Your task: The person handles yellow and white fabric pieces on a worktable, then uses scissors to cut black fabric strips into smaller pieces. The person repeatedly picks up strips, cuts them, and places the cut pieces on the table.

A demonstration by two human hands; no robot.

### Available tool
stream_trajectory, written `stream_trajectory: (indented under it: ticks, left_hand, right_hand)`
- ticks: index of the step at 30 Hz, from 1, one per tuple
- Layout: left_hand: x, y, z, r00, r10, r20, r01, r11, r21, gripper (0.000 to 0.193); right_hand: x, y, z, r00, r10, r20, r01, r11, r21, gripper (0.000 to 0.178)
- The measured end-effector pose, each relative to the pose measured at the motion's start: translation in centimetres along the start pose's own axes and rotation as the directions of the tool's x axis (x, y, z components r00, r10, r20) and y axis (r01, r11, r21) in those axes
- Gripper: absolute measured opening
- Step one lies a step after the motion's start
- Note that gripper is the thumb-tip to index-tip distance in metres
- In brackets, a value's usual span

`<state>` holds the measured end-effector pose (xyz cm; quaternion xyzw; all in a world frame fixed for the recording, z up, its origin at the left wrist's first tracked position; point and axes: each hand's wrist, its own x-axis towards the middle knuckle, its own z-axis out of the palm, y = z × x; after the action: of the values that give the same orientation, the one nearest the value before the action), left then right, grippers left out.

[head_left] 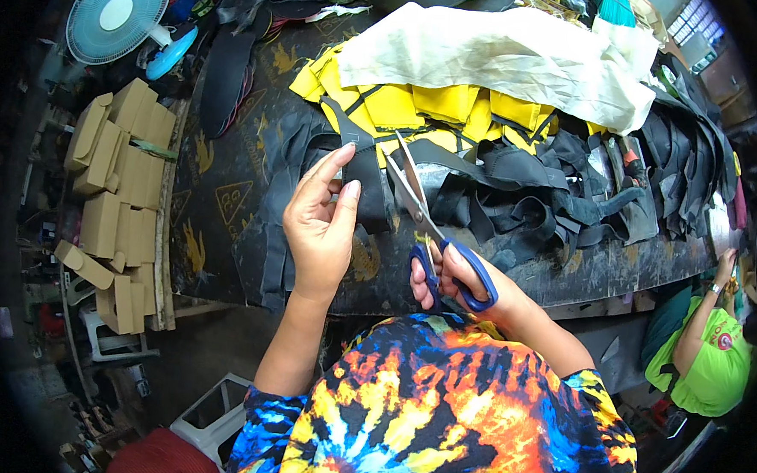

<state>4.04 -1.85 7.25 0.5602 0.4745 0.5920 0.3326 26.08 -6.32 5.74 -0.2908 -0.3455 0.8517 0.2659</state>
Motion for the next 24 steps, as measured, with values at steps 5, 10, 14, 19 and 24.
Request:
stream_trajectory:
  ticks: [5, 10, 14, 19, 24]
  left_hand:
    - [-0.4, -0.3, -0.3, 1.0, -0.021, 0.001, 0.021, 0.999, -0.029, 0.043]
    - [-0.3, 0.9, -0.8, 0.999, -0.016, -0.035, 0.013, 0.997, -0.076, 0.044]
    - [0.7, 5.0, -6.2, 0.972, 0.217, -0.088, -0.213, 0.976, 0.053, 0.046]
    - [3.7, 4.3, -13.0, 0.993, 0.113, 0.028, -0.114, 0.992, 0.061, 0.047]
    - [3.6, -5.3, -12.1, 0.967, -0.093, 0.237, -0.096, 0.729, 0.677, 0.041]
  right_hand:
    - [0.0, -1.0, 1.1, 0.991, -0.037, -0.126, 0.025, 0.995, -0.092, 0.049]
    - [-0.3, -1.2, 1.1, 0.988, -0.04, -0.151, 0.012, 0.983, -0.182, 0.04]
    - [-1.6, -1.8, -0.4, 0.984, -0.113, -0.139, 0.092, 0.985, -0.146, 0.04]
    - [-3.0, -2.4, -1.8, 0.937, -0.223, -0.267, 0.168, 0.963, -0.212, 0.067]
    - [-4.2, -2.5, -2.3, 0.924, -0.272, -0.268, 0.223, 0.954, -0.2, 0.062]
